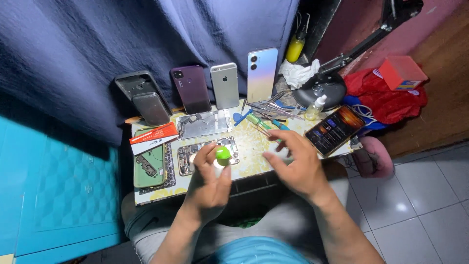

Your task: The person cleans the interior of a disassembled smartphone using a green toothbrush and a spray bottle, then wipes the exterior of a silver phone with a white cloth. The person repeatedly scrubs the phone's internal components and wipes the exterior surface.

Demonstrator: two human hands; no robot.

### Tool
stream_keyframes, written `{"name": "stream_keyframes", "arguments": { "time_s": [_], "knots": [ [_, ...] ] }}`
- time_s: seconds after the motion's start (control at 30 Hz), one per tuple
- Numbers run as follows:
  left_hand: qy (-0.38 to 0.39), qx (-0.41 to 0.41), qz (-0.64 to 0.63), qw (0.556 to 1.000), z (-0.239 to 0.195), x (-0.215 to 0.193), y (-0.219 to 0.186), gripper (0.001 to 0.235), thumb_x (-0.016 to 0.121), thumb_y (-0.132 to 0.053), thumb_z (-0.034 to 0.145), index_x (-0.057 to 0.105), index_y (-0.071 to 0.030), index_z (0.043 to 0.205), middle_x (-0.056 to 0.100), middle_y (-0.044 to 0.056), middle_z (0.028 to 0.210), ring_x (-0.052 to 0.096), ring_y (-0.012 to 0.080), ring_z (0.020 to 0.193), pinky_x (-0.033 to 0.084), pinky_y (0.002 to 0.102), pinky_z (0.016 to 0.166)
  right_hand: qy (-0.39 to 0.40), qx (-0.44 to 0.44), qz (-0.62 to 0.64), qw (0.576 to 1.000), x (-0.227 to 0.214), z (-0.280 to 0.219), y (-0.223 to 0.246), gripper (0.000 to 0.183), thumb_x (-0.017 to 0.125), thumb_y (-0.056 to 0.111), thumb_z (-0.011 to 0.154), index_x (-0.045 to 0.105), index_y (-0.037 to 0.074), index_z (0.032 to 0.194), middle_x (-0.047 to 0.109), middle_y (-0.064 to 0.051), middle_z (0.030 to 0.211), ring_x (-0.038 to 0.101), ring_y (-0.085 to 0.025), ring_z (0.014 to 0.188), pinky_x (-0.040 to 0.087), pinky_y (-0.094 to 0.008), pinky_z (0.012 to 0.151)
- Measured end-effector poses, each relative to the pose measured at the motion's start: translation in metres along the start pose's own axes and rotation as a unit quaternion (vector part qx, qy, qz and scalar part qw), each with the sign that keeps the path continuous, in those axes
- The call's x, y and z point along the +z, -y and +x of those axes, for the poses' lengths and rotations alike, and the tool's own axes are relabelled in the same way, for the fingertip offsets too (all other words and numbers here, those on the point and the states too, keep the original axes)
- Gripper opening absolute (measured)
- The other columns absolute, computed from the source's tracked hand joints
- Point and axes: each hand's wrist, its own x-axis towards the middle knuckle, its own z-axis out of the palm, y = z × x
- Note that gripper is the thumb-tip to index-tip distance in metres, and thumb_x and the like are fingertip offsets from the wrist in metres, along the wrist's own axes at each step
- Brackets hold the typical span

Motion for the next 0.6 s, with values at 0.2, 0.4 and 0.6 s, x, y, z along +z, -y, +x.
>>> {"name": "stream_keyframes", "arguments": {
  "time_s": [0.2,0.4,0.6],
  "knots": [
    [0.027,0.209,0.001,0.977,0.046,0.035,0.006,0.09,0.061,-0.001,0.096,-0.001,0.002,0.16,0.064,0.025,0.121,0.066,0.0448,0.104,0.053,0.057,0.095,0.039,-0.074,0.088,0.993,-0.018,0.02,0.031,0.035,0.075,0.02,0.089,0.074,0.004,0.12,0.078,-0.018,0.106,0.075,-0.027,0.071,0.056,-0.034,0.053],
    [-0.036,0.191,0.12,0.974,0.062,0.04,-0.006,0.101,0.072,-0.026,0.097,-0.001,-0.007,0.163,0.051,0.023,0.153,0.058,0.0494,0.123,0.047,0.061,0.1,0.036,-0.043,0.081,0.995,-0.044,0.063,0.013,0.029,0.081,0.012,0.085,0.074,-0.001,0.109,0.077,-0.02,0.096,0.078,-0.031,0.085,0.062,-0.036,0.067],
    [-0.166,0.127,0.324,0.923,0.028,0.004,0.031,0.032,0.054,-0.038,0.105,0.073,-0.017,0.121,0.064,0.004,0.134,0.053,0.0298,0.129,0.033,0.047,0.107,-0.062,0.071,-0.158,0.983,-0.067,0.129,-0.054,0.026,0.082,0.024,0.088,0.075,0.009,0.109,0.074,-0.004,0.076,0.075,-0.024,0.075,0.06,-0.034,0.063]
  ]
}}
